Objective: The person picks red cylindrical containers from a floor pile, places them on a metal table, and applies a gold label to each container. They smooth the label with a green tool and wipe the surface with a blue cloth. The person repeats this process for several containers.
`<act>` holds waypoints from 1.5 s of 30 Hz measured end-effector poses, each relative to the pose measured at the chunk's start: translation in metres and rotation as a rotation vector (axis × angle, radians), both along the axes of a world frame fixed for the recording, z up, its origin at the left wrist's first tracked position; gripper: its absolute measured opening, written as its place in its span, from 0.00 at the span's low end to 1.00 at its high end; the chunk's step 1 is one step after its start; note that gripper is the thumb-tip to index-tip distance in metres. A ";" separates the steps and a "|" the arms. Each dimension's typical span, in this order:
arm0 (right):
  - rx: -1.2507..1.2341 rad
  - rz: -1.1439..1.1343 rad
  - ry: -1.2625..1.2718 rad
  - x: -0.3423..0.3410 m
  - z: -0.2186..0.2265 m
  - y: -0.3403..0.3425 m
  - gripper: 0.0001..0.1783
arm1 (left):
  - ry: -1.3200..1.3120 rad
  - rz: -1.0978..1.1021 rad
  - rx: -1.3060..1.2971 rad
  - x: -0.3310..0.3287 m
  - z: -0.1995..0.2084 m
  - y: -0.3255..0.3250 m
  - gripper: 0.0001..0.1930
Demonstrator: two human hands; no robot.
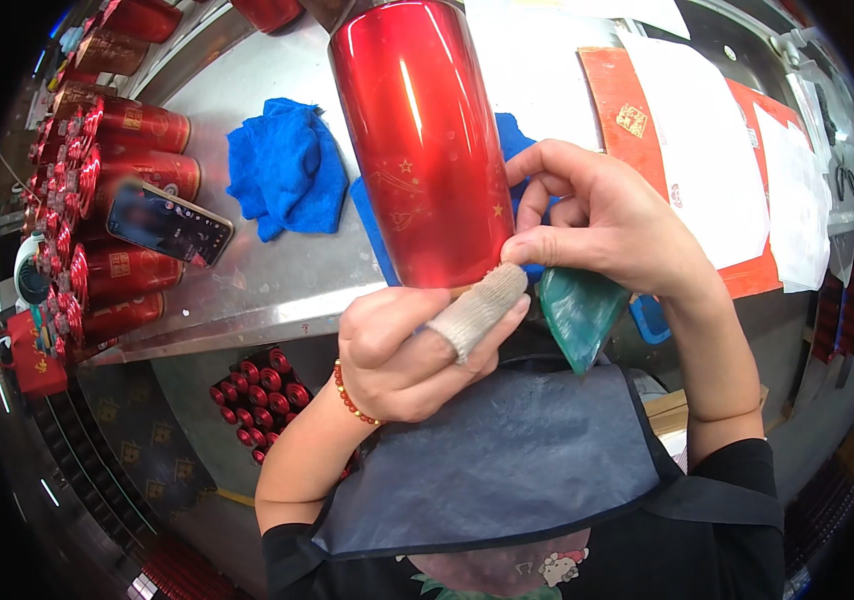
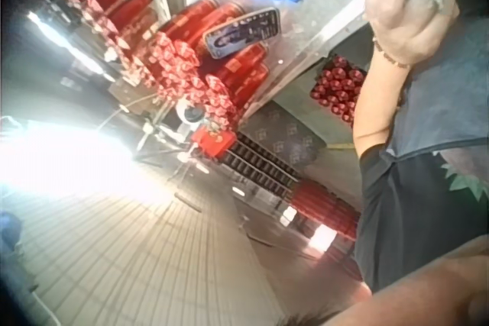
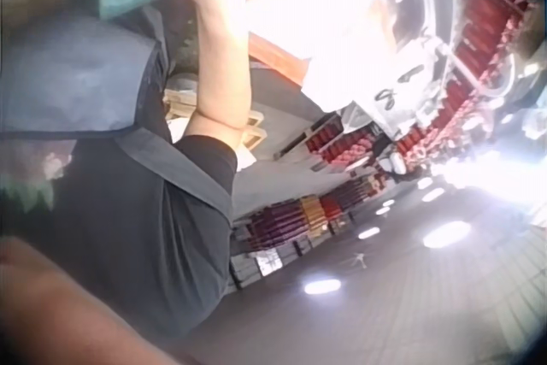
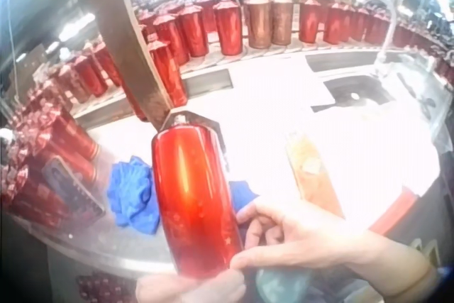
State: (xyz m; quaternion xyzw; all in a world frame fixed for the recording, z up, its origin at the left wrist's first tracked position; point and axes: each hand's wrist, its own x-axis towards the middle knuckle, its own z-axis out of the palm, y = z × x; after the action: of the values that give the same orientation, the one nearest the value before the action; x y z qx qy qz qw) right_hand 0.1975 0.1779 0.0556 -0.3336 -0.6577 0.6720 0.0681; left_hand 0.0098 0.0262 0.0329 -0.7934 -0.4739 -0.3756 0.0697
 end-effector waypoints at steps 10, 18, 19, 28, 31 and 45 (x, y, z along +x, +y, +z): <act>0.154 -0.006 0.081 -0.017 -0.020 0.065 0.35 | -0.877 0.235 -0.447 -0.005 -0.005 -0.007 0.41; -0.031 0.091 0.253 -0.054 -0.020 0.067 0.46 | -1.236 0.189 -0.592 0.012 -0.002 0.003 0.52; -0.032 0.083 0.247 -0.054 -0.019 0.066 0.47 | -1.230 0.193 -0.601 0.012 -0.002 0.004 0.53; 0.052 0.078 0.220 -0.055 -0.024 0.075 0.49 | -1.180 0.201 -0.617 0.014 0.000 0.003 0.59; -0.065 0.025 0.232 -0.057 -0.030 0.089 0.38 | -0.721 0.293 -0.451 0.001 -0.011 -0.016 0.56; -0.123 0.022 0.232 -0.069 -0.041 0.100 0.28 | -0.780 0.296 -0.361 0.004 -0.003 -0.004 0.36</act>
State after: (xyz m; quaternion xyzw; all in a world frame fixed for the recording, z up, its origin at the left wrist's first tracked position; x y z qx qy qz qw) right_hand 0.1286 0.2778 0.0151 -0.2498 -0.6066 0.7458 0.1159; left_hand 0.0143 0.0217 0.0295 -0.5159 -0.6310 -0.5436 -0.2006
